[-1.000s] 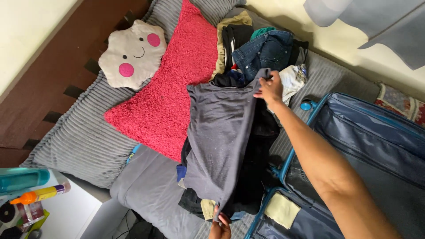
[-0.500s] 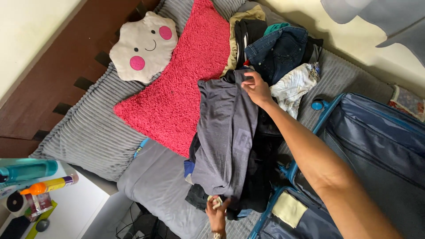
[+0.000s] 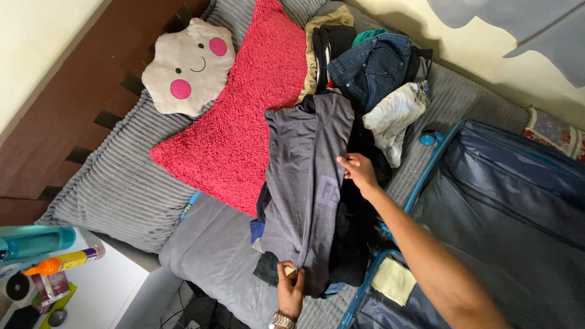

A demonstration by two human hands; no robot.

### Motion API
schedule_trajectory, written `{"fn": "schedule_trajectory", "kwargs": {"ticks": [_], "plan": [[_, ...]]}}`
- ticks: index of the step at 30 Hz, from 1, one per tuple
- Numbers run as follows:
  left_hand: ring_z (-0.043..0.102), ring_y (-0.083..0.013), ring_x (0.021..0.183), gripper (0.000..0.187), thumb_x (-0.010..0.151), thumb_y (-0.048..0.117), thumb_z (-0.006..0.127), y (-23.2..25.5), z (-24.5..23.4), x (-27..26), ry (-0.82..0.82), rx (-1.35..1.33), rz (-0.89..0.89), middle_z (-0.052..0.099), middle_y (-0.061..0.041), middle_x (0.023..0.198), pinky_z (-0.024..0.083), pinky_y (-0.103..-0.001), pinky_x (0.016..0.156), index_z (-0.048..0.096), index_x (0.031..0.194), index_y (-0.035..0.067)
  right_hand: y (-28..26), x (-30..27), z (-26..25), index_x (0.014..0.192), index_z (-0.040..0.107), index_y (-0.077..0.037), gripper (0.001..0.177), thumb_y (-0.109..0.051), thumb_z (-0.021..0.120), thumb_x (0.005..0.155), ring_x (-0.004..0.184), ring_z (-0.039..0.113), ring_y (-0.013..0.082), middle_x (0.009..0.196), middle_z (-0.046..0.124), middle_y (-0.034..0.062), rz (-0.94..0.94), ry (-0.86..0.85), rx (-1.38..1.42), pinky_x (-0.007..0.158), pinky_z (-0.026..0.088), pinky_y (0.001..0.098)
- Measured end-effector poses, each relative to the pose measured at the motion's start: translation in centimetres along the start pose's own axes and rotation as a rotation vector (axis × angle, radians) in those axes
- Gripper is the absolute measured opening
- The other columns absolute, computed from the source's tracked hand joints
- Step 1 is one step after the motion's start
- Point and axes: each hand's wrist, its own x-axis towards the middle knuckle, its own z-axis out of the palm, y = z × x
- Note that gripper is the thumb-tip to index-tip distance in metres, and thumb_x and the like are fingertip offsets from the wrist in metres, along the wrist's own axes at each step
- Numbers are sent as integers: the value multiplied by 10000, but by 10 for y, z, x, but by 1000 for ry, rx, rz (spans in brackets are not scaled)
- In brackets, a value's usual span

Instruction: Fold various items of clothing and pack them into a blue suitcase on a bed.

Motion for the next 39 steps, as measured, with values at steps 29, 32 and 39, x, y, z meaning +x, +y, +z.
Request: {"fn": "schedule_trajectory", "kwargs": {"ticks": [29,32,39], "plan": [[726,-208,973,301,891,58,605,-81,45,-54,-552,-353,-228,766,-81,1090,583,-310,776,525,1180,80,141,-279,-12,1245,720,-72,483,-309,818,835,969,710,168,1110,781,60,590,-369,81,829,551,350],[672,-233,775,234,895,48,562,-148,37,27,-42,-394,83,753,-132,990,549,-347,654,551,1126,16,160,-302,-18,1214,730,-84,468,-305,822,812,954,715,181,1080,775,67,580,-277,163,806,555,367],[435,-336,1380,769,933,262,771,-108,-8,184,260,-87,436,440,-247,1500,310,-421,1150,351,1495,-52,136,-314,-12,1189,700,-96,477,-286,859,781,993,661,204,1119,759,96,500,-265,87,866,474,415]]}}
